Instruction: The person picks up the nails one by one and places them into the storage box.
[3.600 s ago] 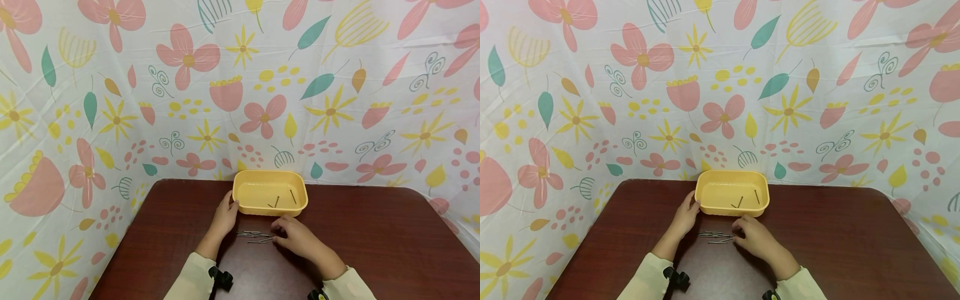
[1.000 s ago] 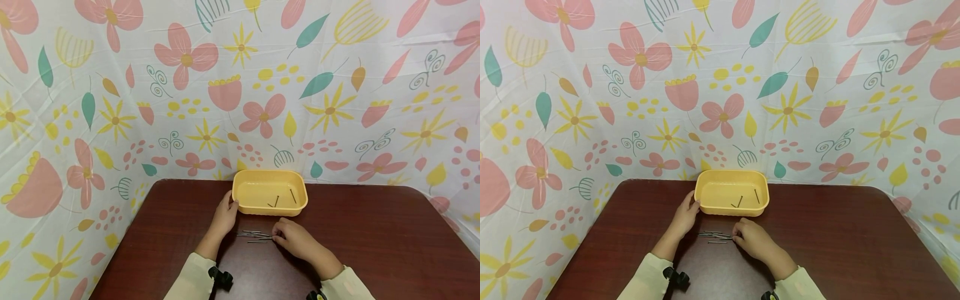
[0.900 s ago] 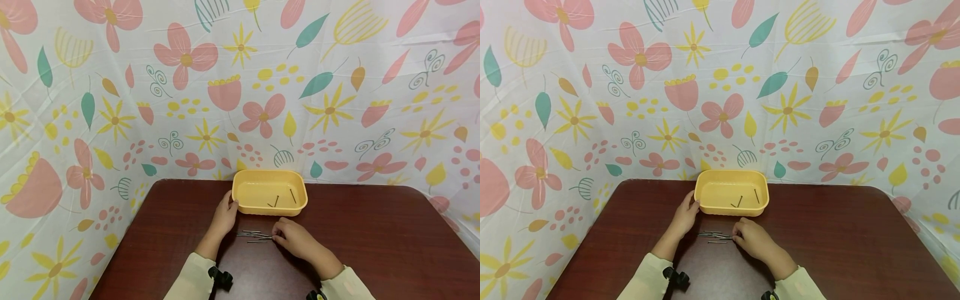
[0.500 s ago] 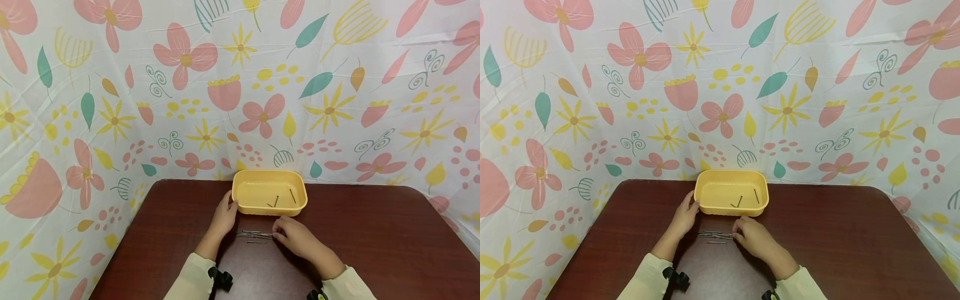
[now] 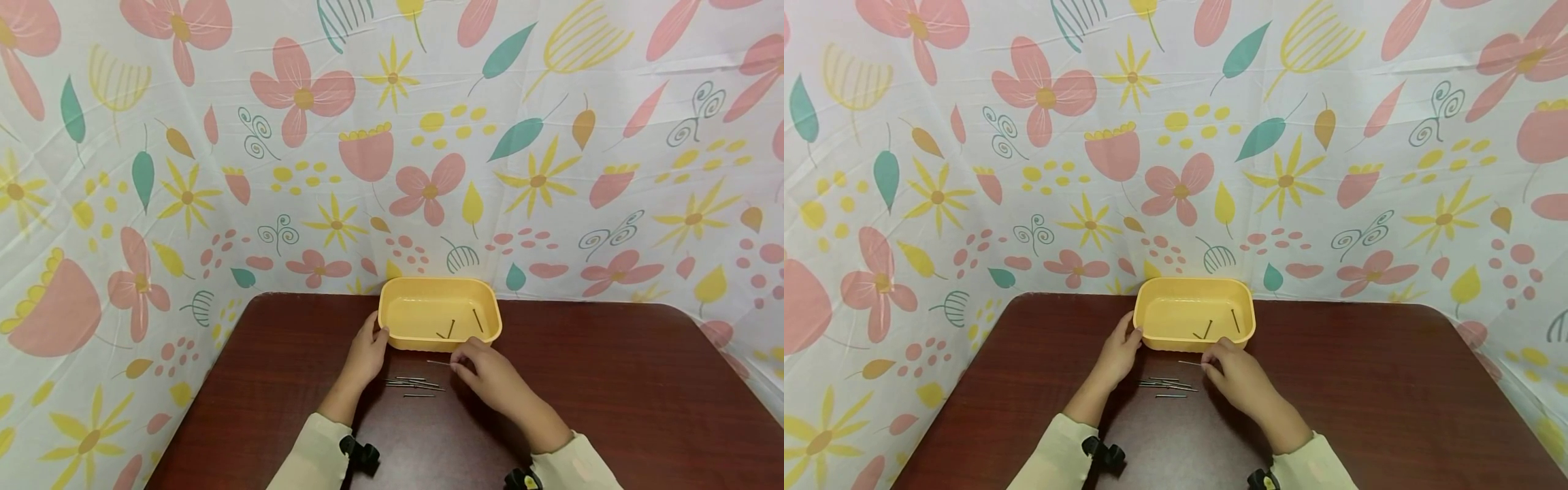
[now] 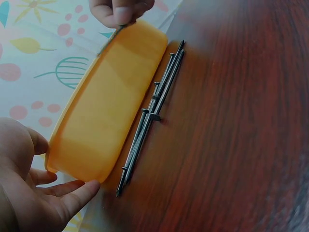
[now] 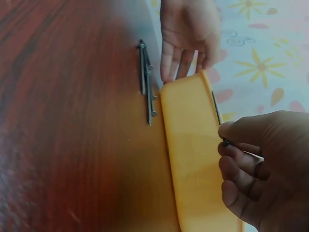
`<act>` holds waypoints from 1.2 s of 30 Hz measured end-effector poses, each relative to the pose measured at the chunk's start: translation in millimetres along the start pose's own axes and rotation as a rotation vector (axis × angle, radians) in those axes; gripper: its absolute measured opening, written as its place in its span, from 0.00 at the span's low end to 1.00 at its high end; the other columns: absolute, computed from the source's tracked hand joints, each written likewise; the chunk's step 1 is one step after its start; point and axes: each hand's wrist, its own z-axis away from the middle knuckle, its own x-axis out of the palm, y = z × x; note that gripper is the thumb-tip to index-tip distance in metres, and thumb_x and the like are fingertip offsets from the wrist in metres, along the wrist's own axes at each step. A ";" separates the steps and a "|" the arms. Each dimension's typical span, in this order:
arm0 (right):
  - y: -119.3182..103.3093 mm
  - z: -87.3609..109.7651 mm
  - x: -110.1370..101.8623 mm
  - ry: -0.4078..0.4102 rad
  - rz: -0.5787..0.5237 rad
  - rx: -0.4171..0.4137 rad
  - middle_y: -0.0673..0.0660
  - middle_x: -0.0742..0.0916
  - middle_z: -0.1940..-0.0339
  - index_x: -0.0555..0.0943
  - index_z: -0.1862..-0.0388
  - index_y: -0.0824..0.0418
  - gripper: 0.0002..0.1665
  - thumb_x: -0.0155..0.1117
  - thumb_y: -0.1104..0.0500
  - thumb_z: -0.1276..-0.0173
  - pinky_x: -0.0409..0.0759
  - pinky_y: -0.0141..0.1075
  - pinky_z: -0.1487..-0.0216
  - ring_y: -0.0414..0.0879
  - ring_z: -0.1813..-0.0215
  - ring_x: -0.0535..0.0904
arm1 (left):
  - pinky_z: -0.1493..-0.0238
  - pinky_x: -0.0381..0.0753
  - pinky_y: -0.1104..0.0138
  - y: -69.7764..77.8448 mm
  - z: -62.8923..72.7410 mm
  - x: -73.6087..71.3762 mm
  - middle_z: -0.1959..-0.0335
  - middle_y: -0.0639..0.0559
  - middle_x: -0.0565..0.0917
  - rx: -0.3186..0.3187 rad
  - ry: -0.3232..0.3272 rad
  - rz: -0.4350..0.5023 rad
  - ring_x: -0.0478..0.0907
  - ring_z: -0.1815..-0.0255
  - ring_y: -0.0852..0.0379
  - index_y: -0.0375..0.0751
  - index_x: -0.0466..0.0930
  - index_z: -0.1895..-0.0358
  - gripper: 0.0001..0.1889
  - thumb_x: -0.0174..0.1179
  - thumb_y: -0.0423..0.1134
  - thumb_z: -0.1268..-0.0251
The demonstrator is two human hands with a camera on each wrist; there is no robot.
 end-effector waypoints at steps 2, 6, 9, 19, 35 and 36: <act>1.7 -0.7 -1.8 0.030 -0.002 0.004 0.41 0.79 0.65 0.81 0.66 0.48 0.07 0.71 0.59 0.33 0.79 0.35 0.57 0.35 0.61 0.77 | 0.32 0.74 0.47 0.1 0.2 0.1 0.22 0.39 0.64 -0.001 -0.001 0.006 0.73 0.29 0.43 0.44 0.54 0.19 0.32 0.44 0.51 0.19; 4.2 -1.9 -6.4 0.068 -0.016 0.023 0.42 0.80 0.64 0.81 0.66 0.48 0.07 0.71 0.59 0.33 0.78 0.34 0.58 0.36 0.62 0.76 | 0.31 0.73 0.46 0.9 0.8 0.1 0.22 0.40 0.63 -0.007 0.000 0.010 0.72 0.29 0.43 0.44 0.54 0.19 0.32 0.44 0.52 0.19; 5.9 -2.7 -10.4 0.093 -0.032 0.034 0.43 0.79 0.65 0.82 0.66 0.49 0.06 0.71 0.60 0.33 0.77 0.34 0.60 0.38 0.63 0.76 | 0.31 0.73 0.46 1.4 1.3 -0.2 0.22 0.39 0.63 -0.010 0.004 0.007 0.72 0.29 0.43 0.44 0.54 0.19 0.32 0.44 0.52 0.19; 19.3 -5.9 -19.6 0.254 -0.024 0.057 0.48 0.81 0.66 0.83 0.65 0.55 0.06 0.71 0.65 0.35 0.75 0.32 0.65 0.38 0.66 0.73 | 0.32 0.74 0.46 0.8 0.3 0.0 0.22 0.39 0.63 0.005 0.001 0.008 0.72 0.29 0.42 0.44 0.54 0.19 0.31 0.44 0.51 0.19; 41.8 -6.3 -27.3 0.329 -0.020 0.158 0.54 0.81 0.63 0.84 0.61 0.60 0.02 0.68 0.63 0.31 0.75 0.34 0.64 0.44 0.66 0.74 | 0.35 0.76 0.46 0.1 0.7 0.4 0.22 0.40 0.64 0.017 0.003 -0.007 0.73 0.31 0.43 0.45 0.55 0.19 0.31 0.43 0.51 0.18; 42.7 -6.3 -27.5 0.334 -0.020 0.160 0.54 0.81 0.63 0.84 0.61 0.60 0.02 0.68 0.63 0.31 0.75 0.34 0.64 0.44 0.65 0.75 | 0.36 0.76 0.46 0.1 0.5 0.5 0.22 0.40 0.64 0.017 0.005 -0.008 0.74 0.31 0.43 0.45 0.55 0.19 0.31 0.43 0.51 0.18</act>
